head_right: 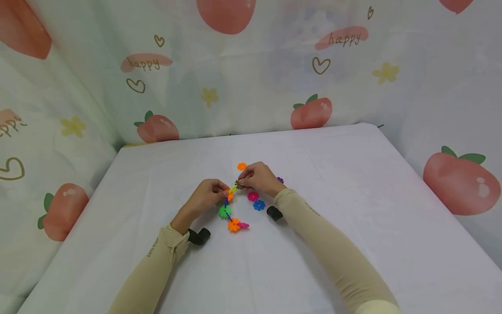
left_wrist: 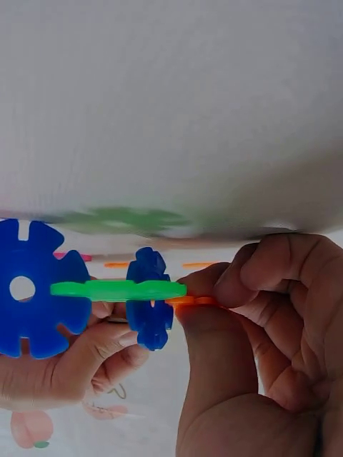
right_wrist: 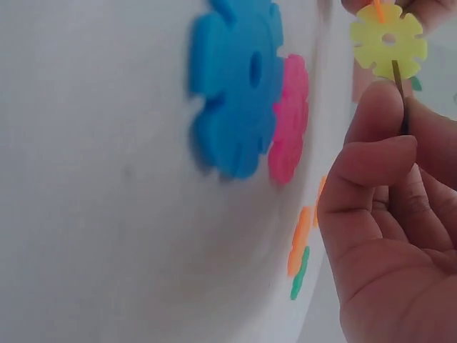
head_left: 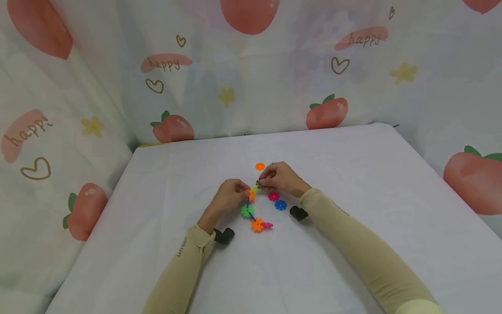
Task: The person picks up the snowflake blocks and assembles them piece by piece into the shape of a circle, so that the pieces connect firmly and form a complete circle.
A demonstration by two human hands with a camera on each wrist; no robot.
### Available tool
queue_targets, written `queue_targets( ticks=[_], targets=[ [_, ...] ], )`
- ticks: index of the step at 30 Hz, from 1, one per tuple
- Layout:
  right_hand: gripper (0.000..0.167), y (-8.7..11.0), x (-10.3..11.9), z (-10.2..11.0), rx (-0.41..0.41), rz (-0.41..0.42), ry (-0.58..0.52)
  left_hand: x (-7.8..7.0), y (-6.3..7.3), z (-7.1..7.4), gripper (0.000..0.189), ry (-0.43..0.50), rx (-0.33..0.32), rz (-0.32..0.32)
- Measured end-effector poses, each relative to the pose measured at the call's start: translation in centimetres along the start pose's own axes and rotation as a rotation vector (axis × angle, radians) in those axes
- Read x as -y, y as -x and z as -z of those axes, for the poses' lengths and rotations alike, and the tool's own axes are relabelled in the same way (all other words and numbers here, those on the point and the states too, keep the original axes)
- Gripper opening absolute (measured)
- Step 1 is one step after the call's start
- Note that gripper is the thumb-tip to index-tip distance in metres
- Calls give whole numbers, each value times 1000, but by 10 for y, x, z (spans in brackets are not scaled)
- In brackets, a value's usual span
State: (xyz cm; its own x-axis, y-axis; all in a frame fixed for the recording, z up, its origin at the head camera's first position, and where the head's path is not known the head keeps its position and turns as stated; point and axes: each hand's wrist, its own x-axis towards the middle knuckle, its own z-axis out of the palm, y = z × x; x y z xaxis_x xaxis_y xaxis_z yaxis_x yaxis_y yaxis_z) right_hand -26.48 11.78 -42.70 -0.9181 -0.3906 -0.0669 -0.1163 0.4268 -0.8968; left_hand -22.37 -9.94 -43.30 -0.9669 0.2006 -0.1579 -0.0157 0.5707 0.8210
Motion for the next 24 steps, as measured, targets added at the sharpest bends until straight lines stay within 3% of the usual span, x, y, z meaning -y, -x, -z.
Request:
queue_targets(
  ticks=[16, 24],
  targets=[
    [10, 1, 7, -12, -8, 21, 61, -1, 0, 0, 11, 21, -37, 63],
    [11, 1, 7, -9, -3, 40, 98, -1, 1, 6, 14, 45, 30, 63]
  ],
)
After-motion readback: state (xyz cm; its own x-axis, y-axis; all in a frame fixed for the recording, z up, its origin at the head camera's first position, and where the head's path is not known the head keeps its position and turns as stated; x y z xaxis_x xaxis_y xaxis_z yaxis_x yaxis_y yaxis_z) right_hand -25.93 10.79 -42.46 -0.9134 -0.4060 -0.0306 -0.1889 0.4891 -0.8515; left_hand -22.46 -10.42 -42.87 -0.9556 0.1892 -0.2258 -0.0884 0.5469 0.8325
